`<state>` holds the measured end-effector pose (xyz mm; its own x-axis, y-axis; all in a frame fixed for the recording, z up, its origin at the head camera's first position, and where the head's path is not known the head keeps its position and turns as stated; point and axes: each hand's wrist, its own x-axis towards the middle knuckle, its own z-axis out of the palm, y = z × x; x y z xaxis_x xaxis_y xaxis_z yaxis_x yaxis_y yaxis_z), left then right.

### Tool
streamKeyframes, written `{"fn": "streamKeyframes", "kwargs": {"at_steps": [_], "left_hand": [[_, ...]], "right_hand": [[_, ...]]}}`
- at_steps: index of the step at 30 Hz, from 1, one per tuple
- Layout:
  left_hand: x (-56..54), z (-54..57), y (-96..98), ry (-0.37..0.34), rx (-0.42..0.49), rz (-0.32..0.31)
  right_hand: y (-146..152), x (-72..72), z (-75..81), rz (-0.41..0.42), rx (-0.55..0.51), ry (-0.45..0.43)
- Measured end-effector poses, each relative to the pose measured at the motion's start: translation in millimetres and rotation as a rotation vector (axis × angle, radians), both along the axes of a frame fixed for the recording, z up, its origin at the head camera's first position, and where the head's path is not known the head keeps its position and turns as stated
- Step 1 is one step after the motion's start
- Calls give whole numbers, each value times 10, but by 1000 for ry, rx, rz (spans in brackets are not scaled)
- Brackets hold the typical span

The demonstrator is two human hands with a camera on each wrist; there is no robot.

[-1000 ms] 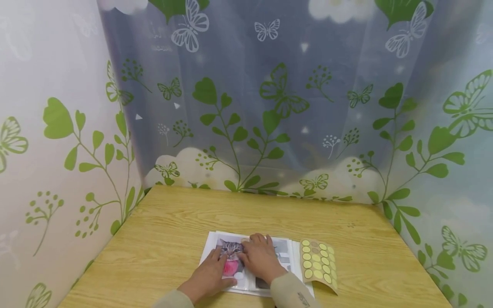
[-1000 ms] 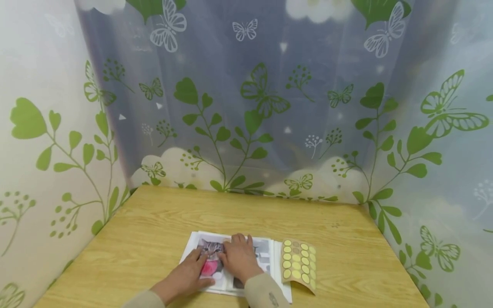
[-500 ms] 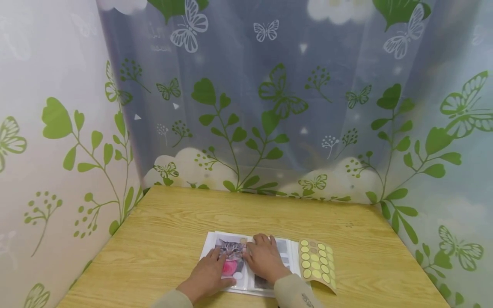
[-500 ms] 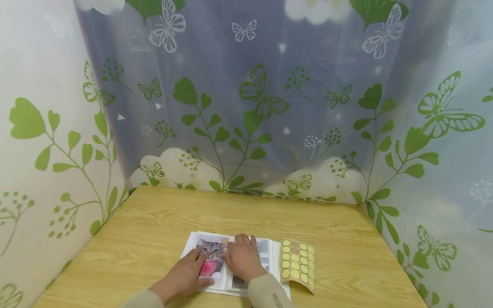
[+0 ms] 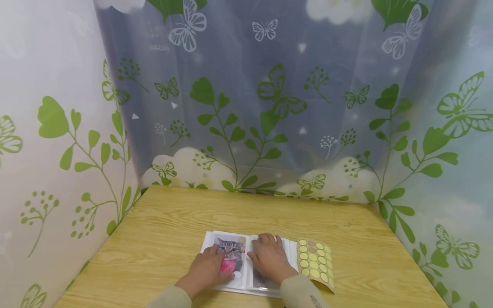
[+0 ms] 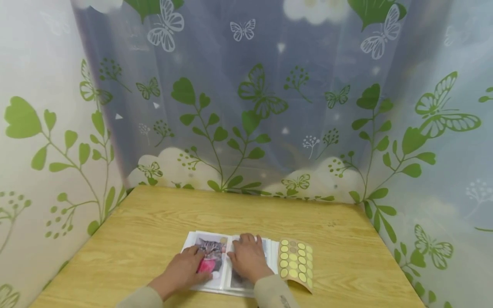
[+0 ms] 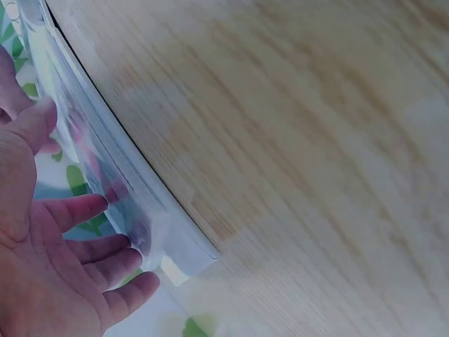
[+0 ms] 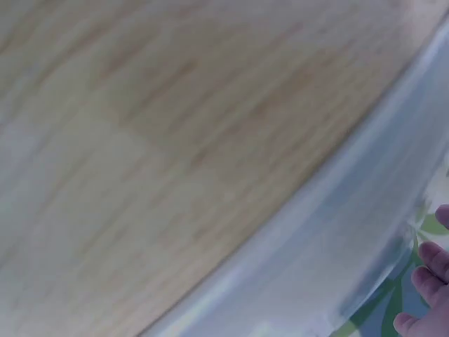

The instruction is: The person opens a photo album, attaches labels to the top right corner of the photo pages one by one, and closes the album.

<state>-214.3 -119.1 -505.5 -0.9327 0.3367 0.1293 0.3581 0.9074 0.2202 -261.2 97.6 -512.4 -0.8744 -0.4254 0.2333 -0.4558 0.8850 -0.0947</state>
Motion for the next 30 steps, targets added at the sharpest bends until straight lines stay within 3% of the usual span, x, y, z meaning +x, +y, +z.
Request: {"fn": "streamKeyframes", "kwargs": {"at_steps": [6,17,24,30], "left_hand": [[-41,35,41,81,21,17],[-178,79,151,128,27,13],[-237,168,288,90,49,5],[-272,222,449,18,73,-18]], "right_hand": [[174,26,102,-44,-70,-37],[661,71,157,-192,-203,-15],[1030,192,252,-321,-341,-84],[1352,342,326,-404,-428,-141]]}}
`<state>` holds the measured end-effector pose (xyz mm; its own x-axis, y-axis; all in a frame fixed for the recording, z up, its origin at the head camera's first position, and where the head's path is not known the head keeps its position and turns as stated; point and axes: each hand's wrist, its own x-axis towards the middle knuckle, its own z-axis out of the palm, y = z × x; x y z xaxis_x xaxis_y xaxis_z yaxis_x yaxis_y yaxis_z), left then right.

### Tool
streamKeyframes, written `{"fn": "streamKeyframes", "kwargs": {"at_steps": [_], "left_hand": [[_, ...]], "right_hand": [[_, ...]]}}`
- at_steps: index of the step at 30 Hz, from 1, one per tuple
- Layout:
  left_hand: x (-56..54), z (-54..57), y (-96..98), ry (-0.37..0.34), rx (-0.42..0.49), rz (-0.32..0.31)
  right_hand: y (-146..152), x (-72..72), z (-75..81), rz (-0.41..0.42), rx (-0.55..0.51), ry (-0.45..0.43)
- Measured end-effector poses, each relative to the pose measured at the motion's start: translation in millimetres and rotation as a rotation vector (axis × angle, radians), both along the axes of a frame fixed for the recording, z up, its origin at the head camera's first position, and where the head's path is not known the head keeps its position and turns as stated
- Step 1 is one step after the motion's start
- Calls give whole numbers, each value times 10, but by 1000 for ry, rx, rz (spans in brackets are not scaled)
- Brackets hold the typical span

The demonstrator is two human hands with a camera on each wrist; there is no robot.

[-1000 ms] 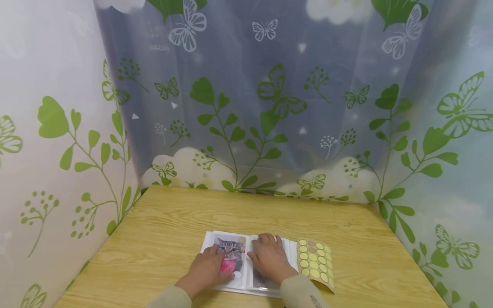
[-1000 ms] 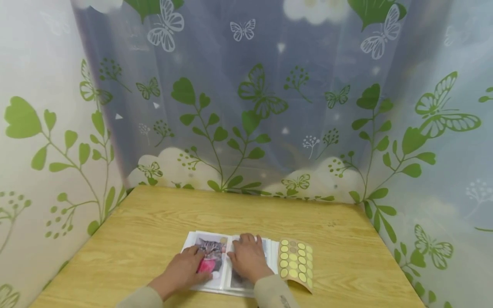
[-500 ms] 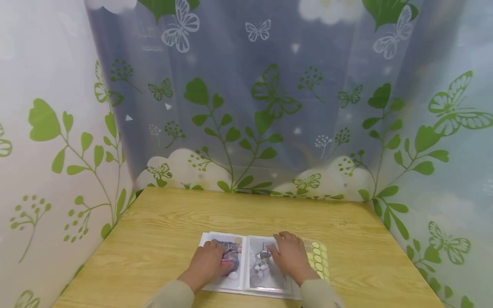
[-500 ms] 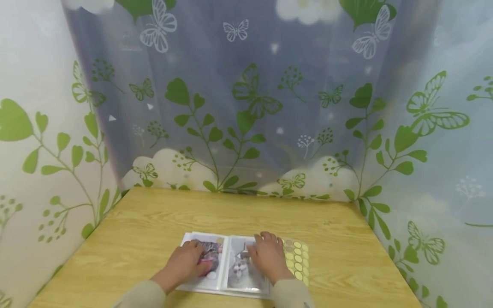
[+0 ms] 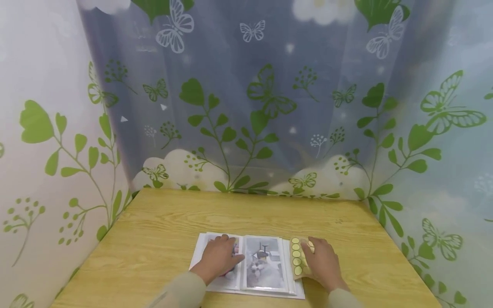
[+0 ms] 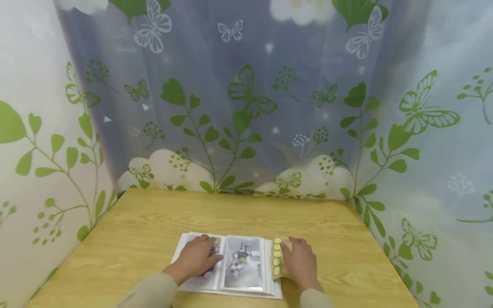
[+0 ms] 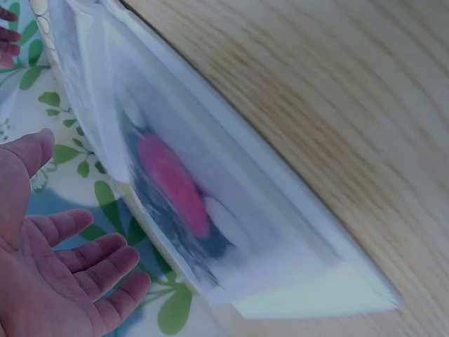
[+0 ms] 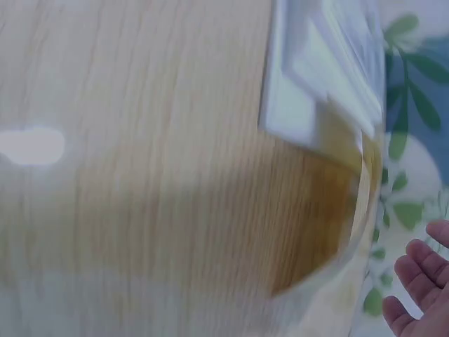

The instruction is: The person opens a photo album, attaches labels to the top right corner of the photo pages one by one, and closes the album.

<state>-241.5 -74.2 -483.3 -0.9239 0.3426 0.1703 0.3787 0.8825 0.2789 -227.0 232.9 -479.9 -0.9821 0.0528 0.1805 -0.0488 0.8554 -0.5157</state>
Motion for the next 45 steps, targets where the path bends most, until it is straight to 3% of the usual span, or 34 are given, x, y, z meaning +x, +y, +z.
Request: {"fn": "streamKeyframes", "kwargs": {"at_steps": [7,12,18,27,39,45], "left_hand": [[-60,56,256,-32,-12,-35],[-82,100,464,-110,31,-31],[-133,136,781,-162,89,-23],[-169,104,1280,-209,166,-40],[-176,-16,1639,-147,64,22],[-187,-109,1690,-60,-15,40]], "right_hand": [[415,77,-6,-69,-45,-113],[585,77,-89,-92,-52,-177],[579,98,-103,-95,-81,-212],[504,123,-99,-102,-95,-232],[494,104,-171,-118,-79,-241],[490,78,-230,-121,-63,-222]]}}
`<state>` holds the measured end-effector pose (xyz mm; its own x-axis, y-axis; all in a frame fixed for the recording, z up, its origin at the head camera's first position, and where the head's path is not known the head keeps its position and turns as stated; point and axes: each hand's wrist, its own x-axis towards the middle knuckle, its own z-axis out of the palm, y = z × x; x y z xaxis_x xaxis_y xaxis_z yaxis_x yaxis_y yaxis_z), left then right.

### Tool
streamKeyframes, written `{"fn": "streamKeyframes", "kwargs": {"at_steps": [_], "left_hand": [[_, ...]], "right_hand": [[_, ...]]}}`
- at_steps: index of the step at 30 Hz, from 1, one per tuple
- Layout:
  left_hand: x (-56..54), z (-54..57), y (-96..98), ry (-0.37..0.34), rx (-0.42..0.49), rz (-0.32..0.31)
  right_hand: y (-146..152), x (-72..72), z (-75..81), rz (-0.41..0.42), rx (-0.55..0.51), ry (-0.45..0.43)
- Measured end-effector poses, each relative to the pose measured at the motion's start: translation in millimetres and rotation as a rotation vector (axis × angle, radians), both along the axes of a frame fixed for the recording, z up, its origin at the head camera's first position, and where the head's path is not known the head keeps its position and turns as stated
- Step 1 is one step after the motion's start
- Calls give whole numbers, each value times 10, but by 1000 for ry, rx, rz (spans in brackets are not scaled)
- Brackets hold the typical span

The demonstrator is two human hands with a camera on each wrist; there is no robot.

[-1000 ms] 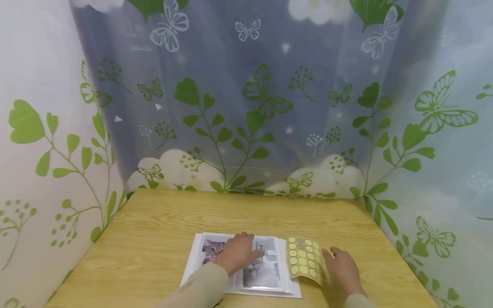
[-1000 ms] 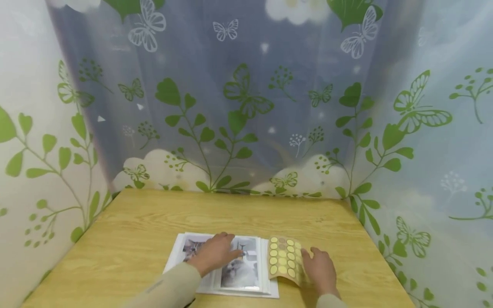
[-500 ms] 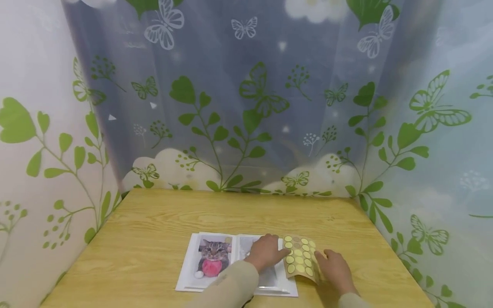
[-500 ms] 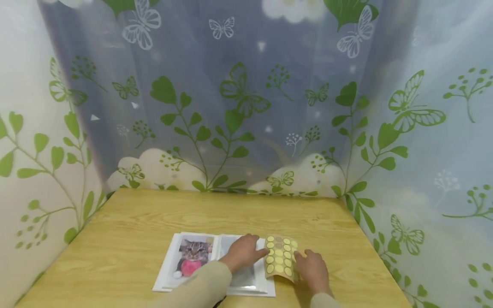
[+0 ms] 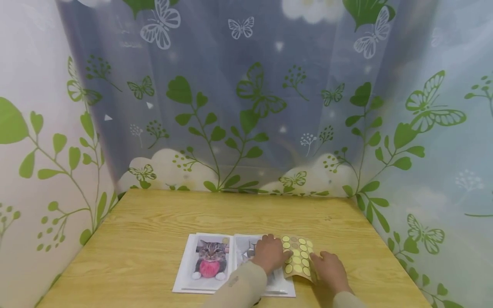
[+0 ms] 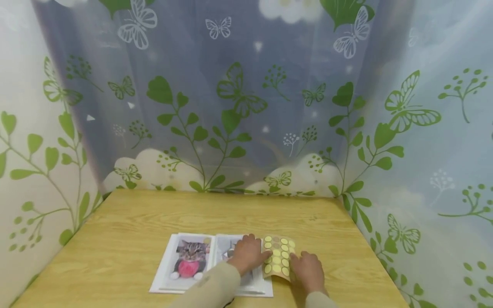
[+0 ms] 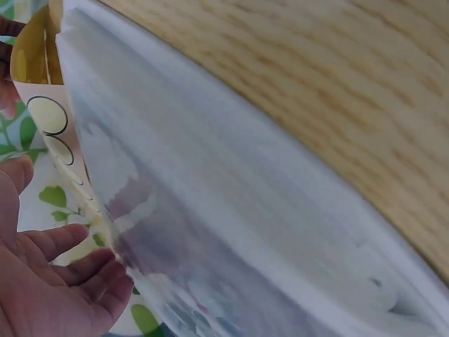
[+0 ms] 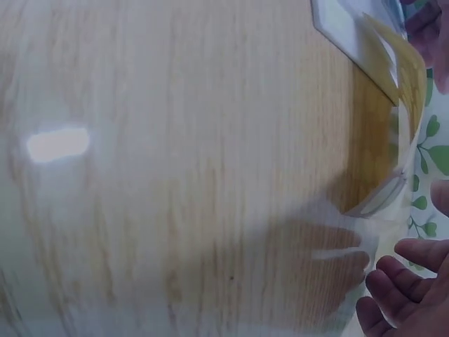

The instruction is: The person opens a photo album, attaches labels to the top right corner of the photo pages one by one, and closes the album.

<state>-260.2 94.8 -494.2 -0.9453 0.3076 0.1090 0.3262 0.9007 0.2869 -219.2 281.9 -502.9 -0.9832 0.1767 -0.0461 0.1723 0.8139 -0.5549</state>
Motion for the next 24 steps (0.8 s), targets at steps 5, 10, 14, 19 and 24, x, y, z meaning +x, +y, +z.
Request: {"fn": "streamKeyframes", "kwargs": {"at_steps": [5,10,14,19,24], "left_hand": [[20,-48,5,86,-78,-19],[73,-51,15,70,-111,-55],[109,-57,28,43,-89,-74],[108,-73,67,-47,-38,-57],[97,-99,92,-123,10,-72]], "right_hand": [[-25,-1,-18,-9,53,-6],[-75,32,6,-10,118,-21],[-116,48,-6,-8,140,-32],[-140,35,-8,-2,122,-42],[-151,36,9,6,61,-67]]}}
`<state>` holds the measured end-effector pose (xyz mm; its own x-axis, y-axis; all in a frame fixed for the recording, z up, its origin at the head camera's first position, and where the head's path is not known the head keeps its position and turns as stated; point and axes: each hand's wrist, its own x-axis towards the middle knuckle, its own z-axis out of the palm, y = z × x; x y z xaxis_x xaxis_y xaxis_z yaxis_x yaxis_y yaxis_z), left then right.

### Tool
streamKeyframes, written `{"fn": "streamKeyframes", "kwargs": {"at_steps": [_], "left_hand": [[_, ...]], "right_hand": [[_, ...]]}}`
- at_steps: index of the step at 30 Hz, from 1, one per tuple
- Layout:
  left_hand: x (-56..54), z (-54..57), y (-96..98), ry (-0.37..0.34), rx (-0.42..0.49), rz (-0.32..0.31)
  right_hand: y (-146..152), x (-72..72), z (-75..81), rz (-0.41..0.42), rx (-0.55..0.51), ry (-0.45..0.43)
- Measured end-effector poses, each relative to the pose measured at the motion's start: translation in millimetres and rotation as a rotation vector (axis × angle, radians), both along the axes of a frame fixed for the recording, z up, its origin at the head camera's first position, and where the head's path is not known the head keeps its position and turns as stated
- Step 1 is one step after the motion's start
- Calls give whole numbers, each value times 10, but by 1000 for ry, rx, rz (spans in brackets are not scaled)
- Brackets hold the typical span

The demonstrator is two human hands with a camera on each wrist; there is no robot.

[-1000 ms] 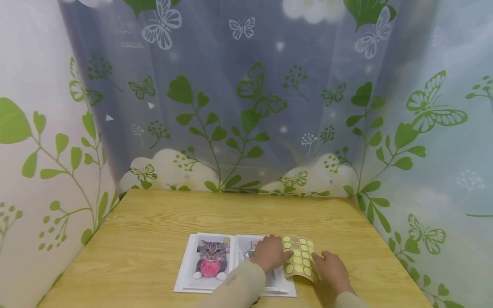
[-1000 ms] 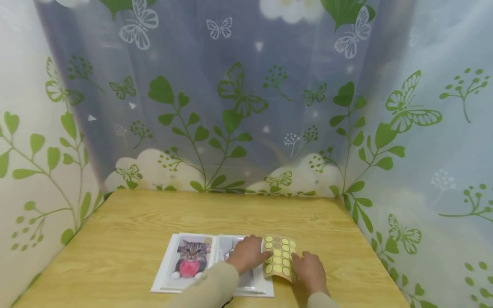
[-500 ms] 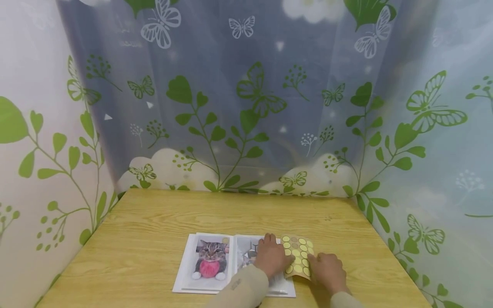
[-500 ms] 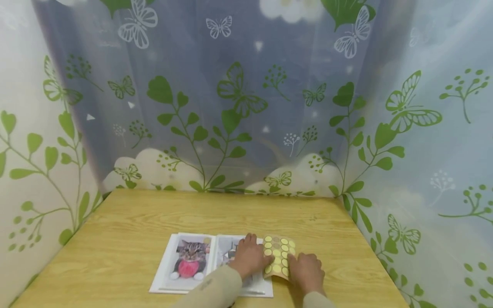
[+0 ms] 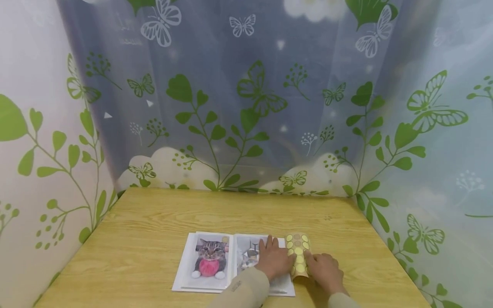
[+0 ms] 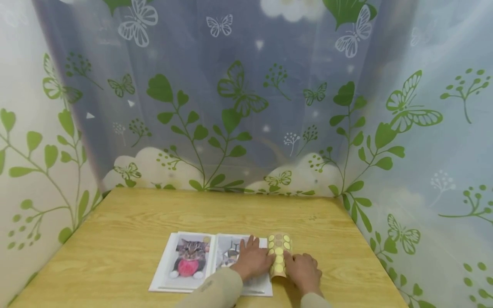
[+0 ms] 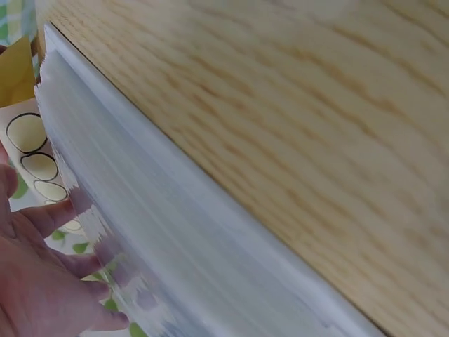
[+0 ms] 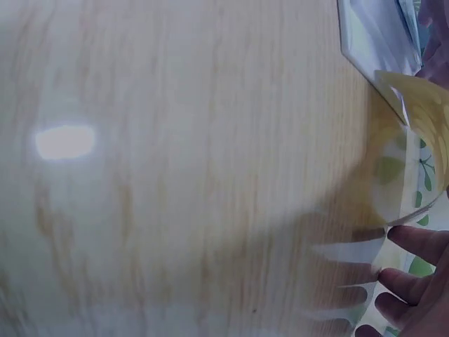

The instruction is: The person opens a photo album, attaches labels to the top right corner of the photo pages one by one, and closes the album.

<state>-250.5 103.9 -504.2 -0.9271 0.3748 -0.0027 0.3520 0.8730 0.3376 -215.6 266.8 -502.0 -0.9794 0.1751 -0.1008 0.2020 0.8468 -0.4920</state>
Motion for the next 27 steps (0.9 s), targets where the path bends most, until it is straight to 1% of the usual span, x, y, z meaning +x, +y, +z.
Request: {"fn": "streamKeyframes", "kwargs": {"at_steps": [2,6,8,11,16,20,23,25,27], "left_hand": [[-2,-16,-1,-11,9,-9],[-3,-27,-22,-10,23,-21],[-4,-22,-34,-7,41,-26],[-11,-11,-51,-2,93,-35],[-29,34,-65,13,169,-58],[-42,92,-59,35,211,-76],[-58,122,-50,46,272,-83],[-63,141,-50,18,339,-69],[-66,155,-58,-28,424,-43]], "right_hand": [[-11,6,3,-5,-26,15],[-41,1,5,-13,-71,75],[-55,-3,13,-5,-92,92],[-75,-12,36,-3,-157,104],[-116,-37,92,-27,-294,164],[-139,-54,130,-36,-354,191],[-148,-54,154,-40,-382,184],[-149,-51,162,-48,-404,174],[-149,-45,165,-55,-409,165]]}}
